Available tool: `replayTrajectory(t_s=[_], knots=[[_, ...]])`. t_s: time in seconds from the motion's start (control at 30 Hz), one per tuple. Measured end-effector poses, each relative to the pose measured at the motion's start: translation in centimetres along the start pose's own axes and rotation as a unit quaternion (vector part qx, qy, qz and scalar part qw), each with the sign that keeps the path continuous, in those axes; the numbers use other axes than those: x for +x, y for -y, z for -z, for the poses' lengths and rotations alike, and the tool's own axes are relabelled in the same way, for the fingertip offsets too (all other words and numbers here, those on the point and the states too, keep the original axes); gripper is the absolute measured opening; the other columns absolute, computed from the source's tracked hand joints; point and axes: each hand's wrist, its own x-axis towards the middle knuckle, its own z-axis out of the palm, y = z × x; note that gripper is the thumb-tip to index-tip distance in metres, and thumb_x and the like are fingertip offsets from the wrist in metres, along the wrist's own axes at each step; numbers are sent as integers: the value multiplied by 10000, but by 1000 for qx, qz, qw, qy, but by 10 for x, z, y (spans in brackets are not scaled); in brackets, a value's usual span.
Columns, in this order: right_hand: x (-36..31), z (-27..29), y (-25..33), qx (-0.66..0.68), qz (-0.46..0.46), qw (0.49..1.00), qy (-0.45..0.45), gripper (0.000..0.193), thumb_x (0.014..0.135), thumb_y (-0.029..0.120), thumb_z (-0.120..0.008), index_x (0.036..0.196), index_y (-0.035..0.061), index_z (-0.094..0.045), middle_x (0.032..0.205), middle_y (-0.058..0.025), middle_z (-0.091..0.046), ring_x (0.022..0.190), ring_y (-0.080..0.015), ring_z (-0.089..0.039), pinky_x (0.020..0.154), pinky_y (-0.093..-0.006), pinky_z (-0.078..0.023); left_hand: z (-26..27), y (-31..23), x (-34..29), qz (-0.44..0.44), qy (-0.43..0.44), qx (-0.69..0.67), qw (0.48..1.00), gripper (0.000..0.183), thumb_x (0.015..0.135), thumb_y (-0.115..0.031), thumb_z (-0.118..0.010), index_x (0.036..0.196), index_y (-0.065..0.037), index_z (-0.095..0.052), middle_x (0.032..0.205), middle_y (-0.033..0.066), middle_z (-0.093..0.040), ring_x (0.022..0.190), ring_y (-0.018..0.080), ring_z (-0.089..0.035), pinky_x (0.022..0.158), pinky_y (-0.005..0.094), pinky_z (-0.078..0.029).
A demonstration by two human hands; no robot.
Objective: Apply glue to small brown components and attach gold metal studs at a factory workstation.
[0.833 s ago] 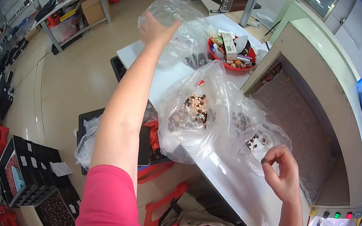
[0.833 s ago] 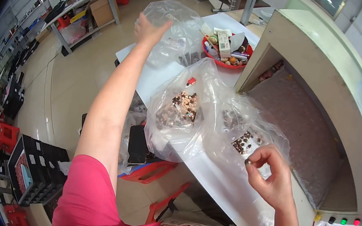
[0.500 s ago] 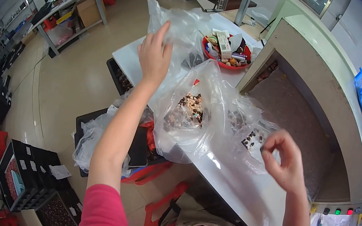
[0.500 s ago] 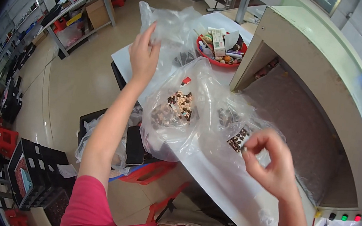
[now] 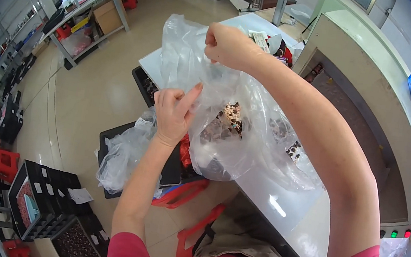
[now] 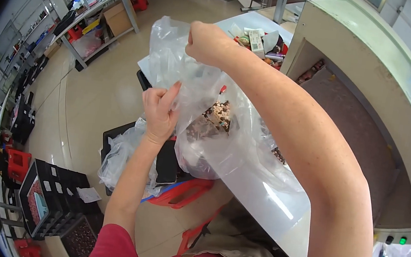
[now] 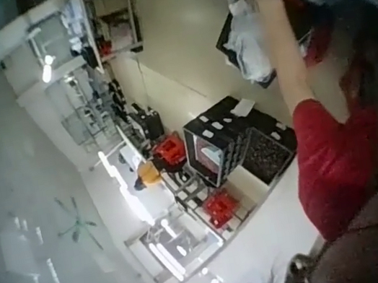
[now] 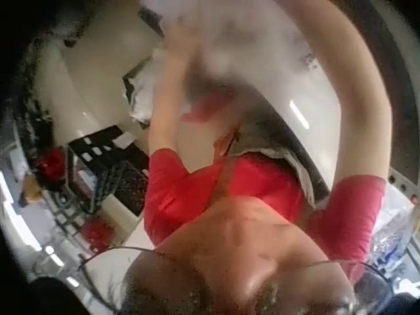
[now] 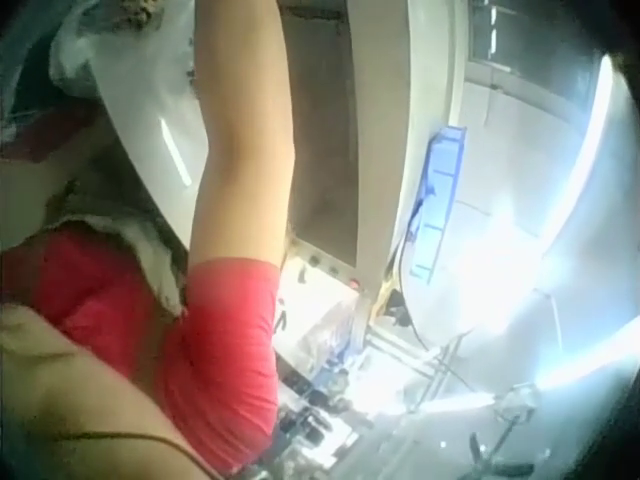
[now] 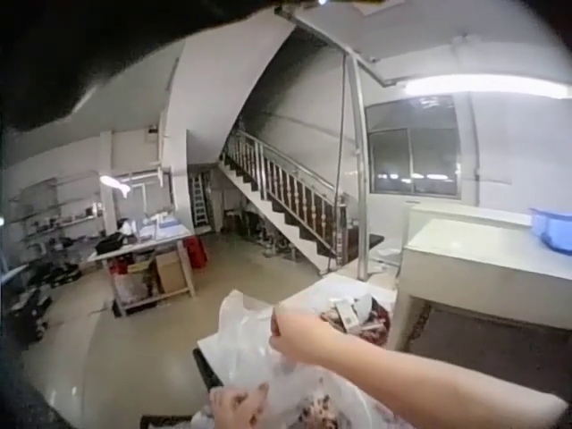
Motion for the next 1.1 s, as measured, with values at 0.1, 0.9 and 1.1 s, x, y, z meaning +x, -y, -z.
replayTrajectory(t_s=[0.1, 0.9, 1.1], knots=[[-1, -23, -7, 21, -25, 999, 40, 235, 805, 132, -547, 1002, 5, -551, 835, -137, -657, 809, -252, -642, 747, -347, -488, 5, -2, -19, 36, 3, -18, 999, 578, 635, -35, -670, 1181, -213, -600, 812, 24, -428, 774, 210, -471, 706, 345, -358], [-117, 34, 23, 3, 99, 992, -81, 166, 843, 136, -562, 902, -9, -617, 801, -195, -631, 764, -283, -644, 662, -405, -482, 1, -43, -8, 186, 184, -146, 954, 628, 725, -119, -670, 1316, -130, -459, 1094, 147, -511, 1057, 331, -491, 920, 433, -370], [-213, 34, -35, -103, -9, 993, 49, 751, 671, 344, -783, 1299, 90, -458, 1348, -191, -450, 1230, -325, -453, 1008, -425, -363, -47, 3, 31, 123, 103, -101, 982, 407, 742, -32, -565, 1125, -165, -605, 927, 104, -541, 887, 298, -556, 761, 395, -456]])
